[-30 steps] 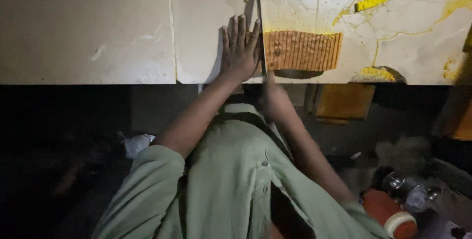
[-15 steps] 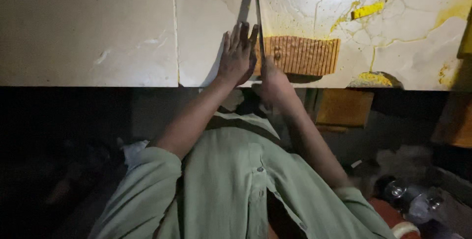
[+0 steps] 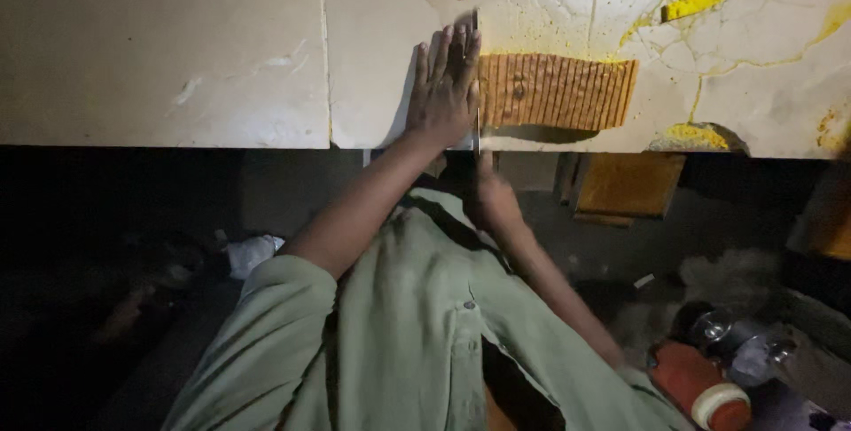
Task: The person uses a long knife to slice a large rectangular yellow food block into smaller rectangular pieces on a white countertop. The person repeatedly cuts the block into uniform strips and then into smaller segments, moving the cut pieces aside.
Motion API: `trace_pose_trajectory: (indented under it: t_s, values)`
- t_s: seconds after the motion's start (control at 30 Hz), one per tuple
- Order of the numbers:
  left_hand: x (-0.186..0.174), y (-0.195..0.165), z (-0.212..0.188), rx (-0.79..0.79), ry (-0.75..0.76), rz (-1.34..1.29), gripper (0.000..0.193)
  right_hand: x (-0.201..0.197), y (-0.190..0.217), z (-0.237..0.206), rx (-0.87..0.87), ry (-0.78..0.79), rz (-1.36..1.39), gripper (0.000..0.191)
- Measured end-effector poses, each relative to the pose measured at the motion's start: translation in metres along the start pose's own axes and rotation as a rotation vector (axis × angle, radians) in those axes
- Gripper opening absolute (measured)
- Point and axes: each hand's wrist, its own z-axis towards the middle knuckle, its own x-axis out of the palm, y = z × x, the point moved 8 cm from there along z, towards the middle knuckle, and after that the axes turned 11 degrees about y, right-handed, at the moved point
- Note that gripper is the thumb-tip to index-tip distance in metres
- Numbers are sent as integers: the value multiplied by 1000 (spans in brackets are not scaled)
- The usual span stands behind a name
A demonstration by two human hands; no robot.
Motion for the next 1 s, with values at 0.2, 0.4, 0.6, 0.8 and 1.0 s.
trace_pose_trajectory:
  t_s: [0.2,0.4,0.6,0.8,1.0]
  values:
    - [4,10,13,46,-191,266,76,-90,82,29,-131,-68,-103,84]
    - [9,14,1,41,-114,26,69,-36,58,-26,176,188,172,77]
    - [-13,5,-11,65,-95,-46,70,15,22,-59,-81,139,-52,81]
    - [-8,9,-5,47,-172,-49,74,-24,54,10,-142,39,30,60]
    - [-27,30,-32,76,-513,-435,49,-141,33,-29,-269,-136,-57,51]
